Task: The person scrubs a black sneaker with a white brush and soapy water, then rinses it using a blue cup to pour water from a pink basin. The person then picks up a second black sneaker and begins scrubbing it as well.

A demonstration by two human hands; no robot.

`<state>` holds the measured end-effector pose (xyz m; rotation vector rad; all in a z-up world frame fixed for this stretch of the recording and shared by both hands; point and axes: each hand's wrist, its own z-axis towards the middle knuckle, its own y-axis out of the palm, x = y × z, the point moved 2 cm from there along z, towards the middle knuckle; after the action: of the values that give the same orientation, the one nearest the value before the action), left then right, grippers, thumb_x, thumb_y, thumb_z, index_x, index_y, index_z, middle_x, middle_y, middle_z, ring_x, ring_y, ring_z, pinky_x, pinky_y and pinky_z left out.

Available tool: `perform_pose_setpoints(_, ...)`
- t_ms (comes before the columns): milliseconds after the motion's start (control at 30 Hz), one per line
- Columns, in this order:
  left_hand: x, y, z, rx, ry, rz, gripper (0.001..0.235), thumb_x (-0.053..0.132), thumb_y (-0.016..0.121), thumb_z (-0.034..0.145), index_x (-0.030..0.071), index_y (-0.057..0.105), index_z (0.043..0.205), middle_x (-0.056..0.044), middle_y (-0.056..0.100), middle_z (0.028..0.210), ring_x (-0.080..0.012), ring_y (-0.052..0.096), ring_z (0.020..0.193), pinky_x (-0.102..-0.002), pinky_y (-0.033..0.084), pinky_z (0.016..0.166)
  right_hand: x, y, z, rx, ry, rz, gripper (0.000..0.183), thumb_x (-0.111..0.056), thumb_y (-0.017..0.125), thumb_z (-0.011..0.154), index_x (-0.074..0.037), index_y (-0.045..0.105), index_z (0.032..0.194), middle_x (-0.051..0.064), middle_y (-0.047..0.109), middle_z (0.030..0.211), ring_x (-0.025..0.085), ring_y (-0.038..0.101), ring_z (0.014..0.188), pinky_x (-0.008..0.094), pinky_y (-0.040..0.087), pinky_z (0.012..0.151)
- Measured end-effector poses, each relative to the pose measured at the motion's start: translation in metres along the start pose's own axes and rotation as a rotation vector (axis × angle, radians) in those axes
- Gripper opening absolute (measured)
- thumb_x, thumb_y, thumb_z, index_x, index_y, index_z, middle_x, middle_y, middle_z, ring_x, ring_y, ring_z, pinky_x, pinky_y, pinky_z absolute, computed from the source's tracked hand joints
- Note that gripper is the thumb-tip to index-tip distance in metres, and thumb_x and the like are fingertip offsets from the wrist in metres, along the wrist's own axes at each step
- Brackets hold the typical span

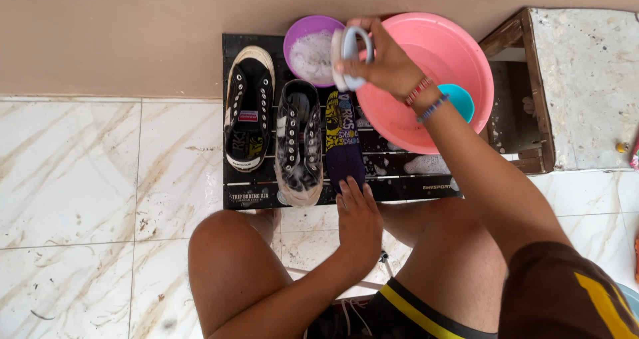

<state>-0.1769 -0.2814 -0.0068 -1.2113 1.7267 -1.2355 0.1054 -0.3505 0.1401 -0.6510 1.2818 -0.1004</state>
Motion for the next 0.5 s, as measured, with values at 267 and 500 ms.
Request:
perform_pose_setpoints(267,0.005,0.011,-0.013,-0.310,-0.032,-0.165,0.116,0.045,0.080,0.085,-0.008,0.012,0.162,-0.035,-0.001,0.170,-0.0545,0.004,0.157,-0.062,0.012,0.126,-0.010,0.064,-0.133,-0.384,-0.086,-0.231,0.070,-0.005,0.070,0.094,0.003,0.035,0.155,0.036,0.055,0.126,0.060,0.057,0.116,0.068,0.052,0.091)
perform_pose_setpoints(500,-0.007,-0.015,-0.026,-0.401,-0.011,-0.155,0.085,0.018,0.057,0.104,-0.006,0.001,0.164,-0.030,-0.010,0.172,-0.0504,-0.006,0.159,-0.059,0.009,0.127,0.028,0.104,-0.179,-0.613,-0.285,-0.782,0.072,-0.007,0.073,0.088,-0.003,0.039,0.151,0.021,0.055,0.117,0.042,0.060,0.105,0.048,0.058,0.088)
